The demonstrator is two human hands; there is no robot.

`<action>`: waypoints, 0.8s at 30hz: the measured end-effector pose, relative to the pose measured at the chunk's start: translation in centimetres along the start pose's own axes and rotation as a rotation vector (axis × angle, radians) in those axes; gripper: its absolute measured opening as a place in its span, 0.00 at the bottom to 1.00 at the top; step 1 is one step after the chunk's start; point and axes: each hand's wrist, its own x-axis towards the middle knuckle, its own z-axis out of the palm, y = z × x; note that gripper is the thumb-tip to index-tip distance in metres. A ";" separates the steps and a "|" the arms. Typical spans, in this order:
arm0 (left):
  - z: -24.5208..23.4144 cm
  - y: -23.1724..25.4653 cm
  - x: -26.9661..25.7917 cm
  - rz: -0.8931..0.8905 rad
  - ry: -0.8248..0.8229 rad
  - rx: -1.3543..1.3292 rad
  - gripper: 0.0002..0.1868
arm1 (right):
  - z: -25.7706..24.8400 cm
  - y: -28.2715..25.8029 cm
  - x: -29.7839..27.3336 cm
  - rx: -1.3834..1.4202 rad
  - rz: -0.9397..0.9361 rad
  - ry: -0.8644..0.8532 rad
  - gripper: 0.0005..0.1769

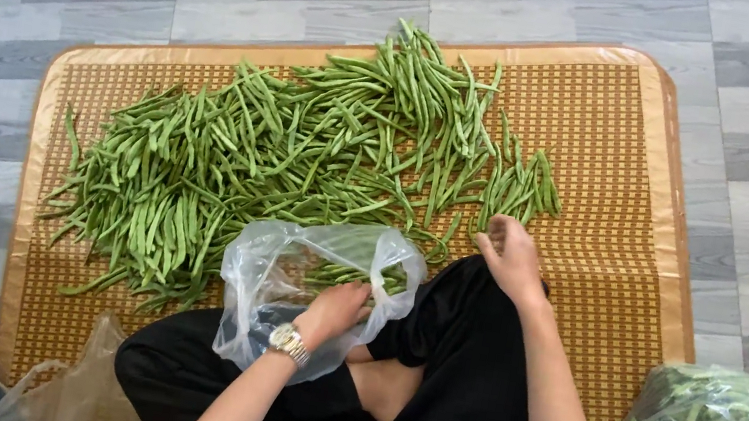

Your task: Bagging green beans from a pile on a mat into a plastic bag.

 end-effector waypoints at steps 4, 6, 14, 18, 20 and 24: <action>-8.0 4.5 -3.9 -0.220 0.005 -0.142 0.16 | 5.5 1.2 4.0 0.028 -0.057 -0.108 0.22; -7.9 3.7 -5.5 -0.349 0.016 -0.055 0.30 | 9.6 2.8 6.6 -0.028 -0.297 -0.058 0.27; -8.6 4.0 -12.4 -0.715 0.332 -0.007 0.40 | 11.5 -2.5 11.4 -0.226 0.095 -0.184 0.29; -9.4 5.0 -14.4 -0.773 0.410 -0.157 0.42 | 12.1 -1.6 12.6 -0.338 0.050 -0.091 0.24; -8.3 4.7 -15.0 -0.782 0.423 -0.146 0.43 | 12.2 -0.9 13.0 -0.275 0.044 -0.082 0.24; -7.1 4.4 -15.9 -0.785 0.532 -0.071 0.42 | 11.5 -1.7 12.5 -0.064 0.195 -0.051 0.18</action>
